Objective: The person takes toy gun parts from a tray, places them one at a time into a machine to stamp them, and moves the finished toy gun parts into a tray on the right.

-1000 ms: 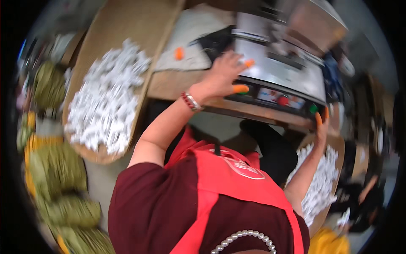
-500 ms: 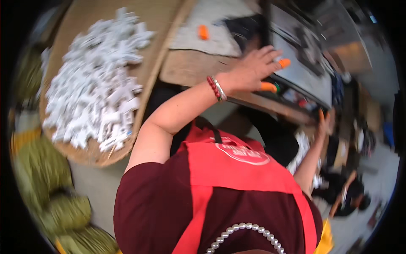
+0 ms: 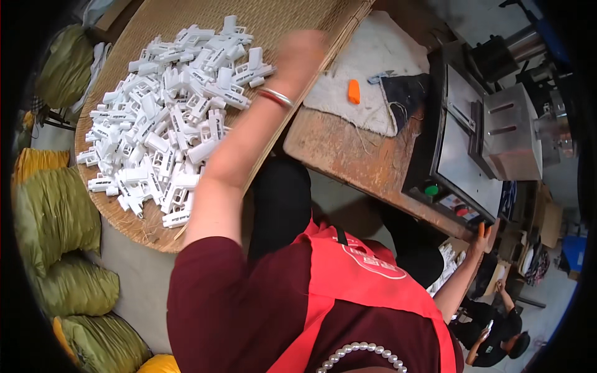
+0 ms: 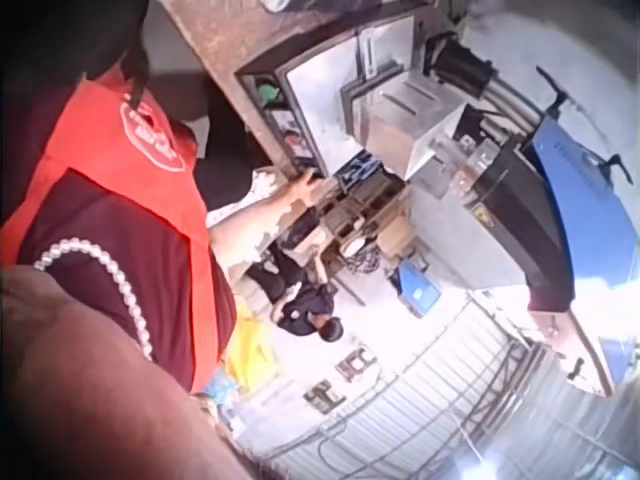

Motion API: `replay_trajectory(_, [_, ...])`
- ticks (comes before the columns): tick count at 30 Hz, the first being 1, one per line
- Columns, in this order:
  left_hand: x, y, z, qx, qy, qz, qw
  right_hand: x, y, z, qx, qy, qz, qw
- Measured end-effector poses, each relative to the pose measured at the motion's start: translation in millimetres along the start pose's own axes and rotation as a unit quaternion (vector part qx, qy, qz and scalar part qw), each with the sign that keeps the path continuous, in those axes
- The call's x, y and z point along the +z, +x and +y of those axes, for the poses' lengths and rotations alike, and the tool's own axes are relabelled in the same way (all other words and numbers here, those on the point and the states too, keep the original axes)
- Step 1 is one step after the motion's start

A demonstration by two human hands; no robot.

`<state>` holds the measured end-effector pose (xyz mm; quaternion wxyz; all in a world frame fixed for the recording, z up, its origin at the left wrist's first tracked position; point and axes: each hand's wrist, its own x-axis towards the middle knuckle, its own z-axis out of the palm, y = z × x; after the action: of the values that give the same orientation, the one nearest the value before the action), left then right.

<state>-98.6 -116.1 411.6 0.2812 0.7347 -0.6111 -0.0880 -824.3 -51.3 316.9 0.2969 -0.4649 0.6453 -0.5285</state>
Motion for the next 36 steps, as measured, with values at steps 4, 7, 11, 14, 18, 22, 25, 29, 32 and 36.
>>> replay_trajectory(4, [-1,-23,-234,-0.265,0.227,0.028,0.937,34,3,-11,-0.011,0.018,-0.012,1.0])
replay_trajectory(7, [33,-18,-275,-0.372,0.199,-0.074,0.903,21,2,-6,-0.023,0.003,0.004,1.0])
replay_trajectory(11, [20,-40,-281,-0.236,0.007,0.034,0.971,22,1,-21,-0.023,-0.055,-0.068,0.996])
replay_trajectory(14, [-27,-51,-178,-0.224,-0.111,0.126,0.96,21,17,-38,-0.183,-0.185,0.027,0.965])
replay_trajectory(18, [-5,-73,37,-0.056,-0.455,0.09,0.884,103,24,-123,-0.262,-0.241,0.022,0.934])
replay_trajectory(22, [74,-86,177,-0.035,-0.509,-0.05,0.859,165,80,-123,-0.446,-0.215,-0.008,0.869])
replay_trajectory(25, [108,-103,206,0.25,-0.181,0.048,0.95,184,89,-124,-0.478,-0.217,0.046,0.85])
replay_trajectory(29, [108,-123,219,0.328,-0.083,-0.009,0.941,187,104,-125,-0.381,-0.061,-0.016,0.922])
replay_trajectory(32, [112,-114,237,0.334,-0.101,0.02,0.937,150,105,-127,-0.369,-0.171,0.16,0.9])
replay_trajectory(36, [129,-72,278,0.357,-0.062,0.113,0.925,9,39,-135,-0.389,-0.238,0.313,0.833])
